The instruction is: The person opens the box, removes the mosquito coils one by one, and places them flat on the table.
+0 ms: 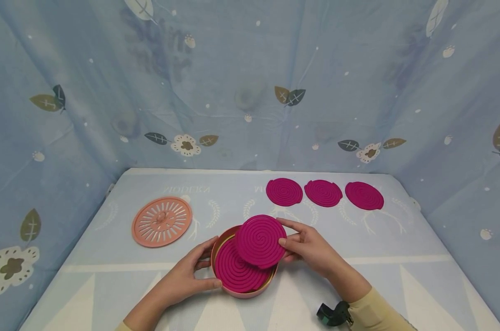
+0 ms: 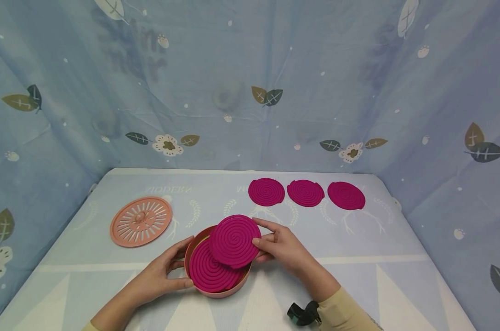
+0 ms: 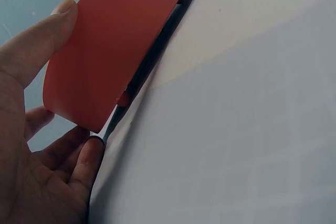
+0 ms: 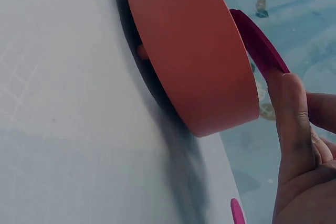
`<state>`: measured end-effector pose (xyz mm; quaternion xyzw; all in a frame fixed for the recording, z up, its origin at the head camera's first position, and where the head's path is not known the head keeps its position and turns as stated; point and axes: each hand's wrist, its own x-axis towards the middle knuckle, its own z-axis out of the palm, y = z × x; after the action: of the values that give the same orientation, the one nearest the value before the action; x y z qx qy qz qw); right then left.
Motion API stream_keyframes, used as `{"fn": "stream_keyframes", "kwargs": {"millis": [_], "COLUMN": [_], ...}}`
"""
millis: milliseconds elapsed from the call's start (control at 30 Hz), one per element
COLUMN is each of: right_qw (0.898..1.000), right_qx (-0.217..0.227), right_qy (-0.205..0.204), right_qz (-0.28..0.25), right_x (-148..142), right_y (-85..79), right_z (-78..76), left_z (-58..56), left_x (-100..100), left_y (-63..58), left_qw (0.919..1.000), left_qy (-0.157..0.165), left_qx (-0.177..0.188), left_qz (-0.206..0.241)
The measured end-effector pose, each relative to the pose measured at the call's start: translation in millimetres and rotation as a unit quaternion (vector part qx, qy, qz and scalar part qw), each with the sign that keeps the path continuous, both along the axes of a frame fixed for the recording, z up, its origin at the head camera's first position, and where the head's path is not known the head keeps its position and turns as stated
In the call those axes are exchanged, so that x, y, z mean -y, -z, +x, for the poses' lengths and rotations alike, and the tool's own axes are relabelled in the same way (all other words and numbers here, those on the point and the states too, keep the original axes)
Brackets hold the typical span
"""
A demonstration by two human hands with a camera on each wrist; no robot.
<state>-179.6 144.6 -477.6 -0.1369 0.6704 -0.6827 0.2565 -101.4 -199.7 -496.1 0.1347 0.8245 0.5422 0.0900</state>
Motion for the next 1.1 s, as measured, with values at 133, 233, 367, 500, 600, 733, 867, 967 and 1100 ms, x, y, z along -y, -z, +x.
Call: {"fn": "stream_keyframes", "kwargs": {"millis": [133,233,367,500,600,733,867,967,1100], "right_qw": [0.999,0.999,0.997,0.996,0.995,0.991,0.987,0.985,0.983], "right_qx": [0.013,0.018,0.019,0.022,0.024,0.035,0.049,0.053,0.051], "right_qy": [0.013,0.021,0.033,0.053,0.071,0.1,0.129,0.145,0.161], "right_qz": [-0.027,-0.046,-0.062,-0.068,-0.069,-0.076,-0.079,-0.077,-0.066], "right_x": [-4.8,-8.3,-13.2,-18.4,-22.7,-27.6,-31.6,-34.5,-37.9], "right_y": [3.0,5.4,7.1,8.8,9.6,10.5,14.9,19.8,24.6], "right_z": [-2.4,-4.7,-8.2,-12.1,-14.5,-16.7,-19.8,-22.4,-25.4], "left_z": [-0.2,-0.3,-0.7,-1.0,-1.0,-1.0,-1.1,-0.9,-0.7], "left_x": [-0.3,-0.3,-0.1,0.2,0.2,0.3,0.5,0.3,0.3], "left_y": [0.7,1.0,1.3,2.0,2.1,1.9,1.9,1.8,1.8], "left_qw": [1.0,1.0,1.0,1.0,1.0,1.0,1.0,1.0,1.0], "left_qy": [0.0,0.001,0.003,0.003,0.002,0.001,0.002,0.002,0.0], "left_qx": [0.0,-0.001,-0.004,-0.005,-0.003,-0.003,-0.005,-0.005,-0.002], "left_qz": [-0.002,-0.001,0.001,0.001,-0.001,0.0,0.0,-0.002,-0.006]}}
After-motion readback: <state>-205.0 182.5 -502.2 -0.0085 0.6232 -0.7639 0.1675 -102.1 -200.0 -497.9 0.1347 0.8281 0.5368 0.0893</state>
